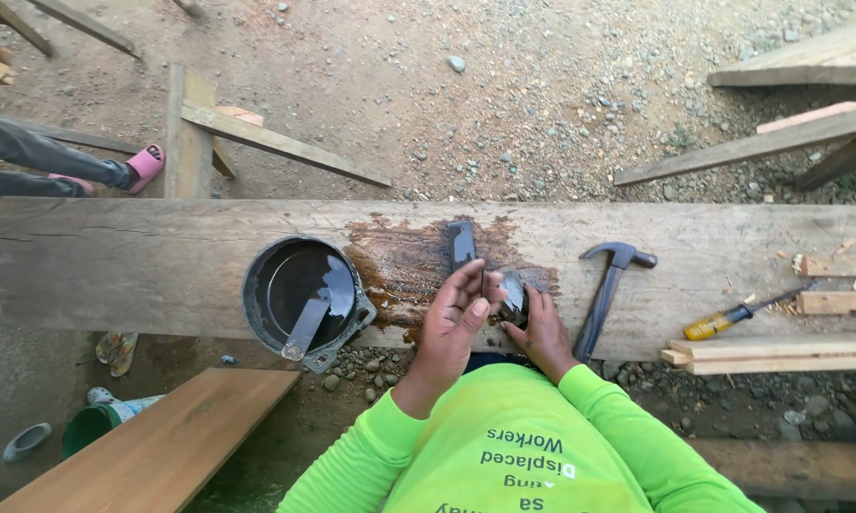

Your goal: Sharpening a metal tool blade using a sharpening stone and water on a wooden bench.

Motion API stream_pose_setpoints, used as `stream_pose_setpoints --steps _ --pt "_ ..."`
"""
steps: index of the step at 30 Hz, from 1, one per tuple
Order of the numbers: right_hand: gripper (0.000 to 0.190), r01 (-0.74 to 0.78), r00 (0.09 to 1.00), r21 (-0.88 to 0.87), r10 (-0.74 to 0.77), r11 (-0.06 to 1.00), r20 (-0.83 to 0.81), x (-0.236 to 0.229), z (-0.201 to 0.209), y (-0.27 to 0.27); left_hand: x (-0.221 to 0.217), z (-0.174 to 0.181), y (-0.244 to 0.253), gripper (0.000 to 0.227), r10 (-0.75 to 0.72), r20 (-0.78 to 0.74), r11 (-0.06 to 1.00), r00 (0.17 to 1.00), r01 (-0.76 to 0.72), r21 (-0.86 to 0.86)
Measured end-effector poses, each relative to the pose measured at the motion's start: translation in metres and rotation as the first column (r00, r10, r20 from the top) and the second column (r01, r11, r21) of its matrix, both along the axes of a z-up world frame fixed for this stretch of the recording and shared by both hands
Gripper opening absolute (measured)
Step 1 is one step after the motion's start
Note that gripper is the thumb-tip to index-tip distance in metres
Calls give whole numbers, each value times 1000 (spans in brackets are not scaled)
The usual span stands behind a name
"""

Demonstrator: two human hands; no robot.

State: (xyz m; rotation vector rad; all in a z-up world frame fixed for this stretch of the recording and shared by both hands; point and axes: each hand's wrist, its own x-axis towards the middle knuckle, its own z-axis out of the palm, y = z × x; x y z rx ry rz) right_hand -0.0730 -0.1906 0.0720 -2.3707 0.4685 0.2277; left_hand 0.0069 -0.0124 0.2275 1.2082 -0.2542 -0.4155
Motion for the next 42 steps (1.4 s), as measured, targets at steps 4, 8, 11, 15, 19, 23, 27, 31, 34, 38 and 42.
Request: stream_pose_setpoints --steps 4,8,11,15,19,23,27,31,34,38,42 --pt "72 -102 978 -127 123 987 169 7 -4 -7 5 38 7 60 -261 -259 898 930 135 -419" --pt "56 -1 944 -111 38 994 327 34 59 -14 8 81 14 62 -443 -256 785 859 234 -573" --pt "45 72 901 238 -166 969 401 52 138 -18 9 99 15 69 -512 -259 757 819 288 -586" --pt "47 -180 803 665 -283 725 525 50 222 -13 9 103 13 73 -585 -254 722 770 353 -595" --pt "62 -365 793 764 -252 532 555 47 271 -7 10 96 8 73 -611 -220 705 760 397 -587" --pt "72 -403 857 850 -186 341 481 51 285 -4 12 87 2 73 -597 -168 704 785 410 -580" --pt "65 -422 878 871 -128 252 462 57 285 -1 15 87 6 70 -550 -56 739 833 455 -497" --pt "59 -454 862 849 -107 270 495 58 283 1 18 101 8 68 -534 -23 734 845 449 -509" --pt "56 -459 865 853 -95 249 493 56 284 2 16 105 12 68 -538 3 736 843 471 -486" --pt "55 -476 859 850 -86 228 504 53 284 4 14 106 17 68 -550 -5 752 835 492 -437" --pt "58 -502 844 834 -80 230 530 51 284 6 12 106 23 65 -540 30 775 841 511 -373"
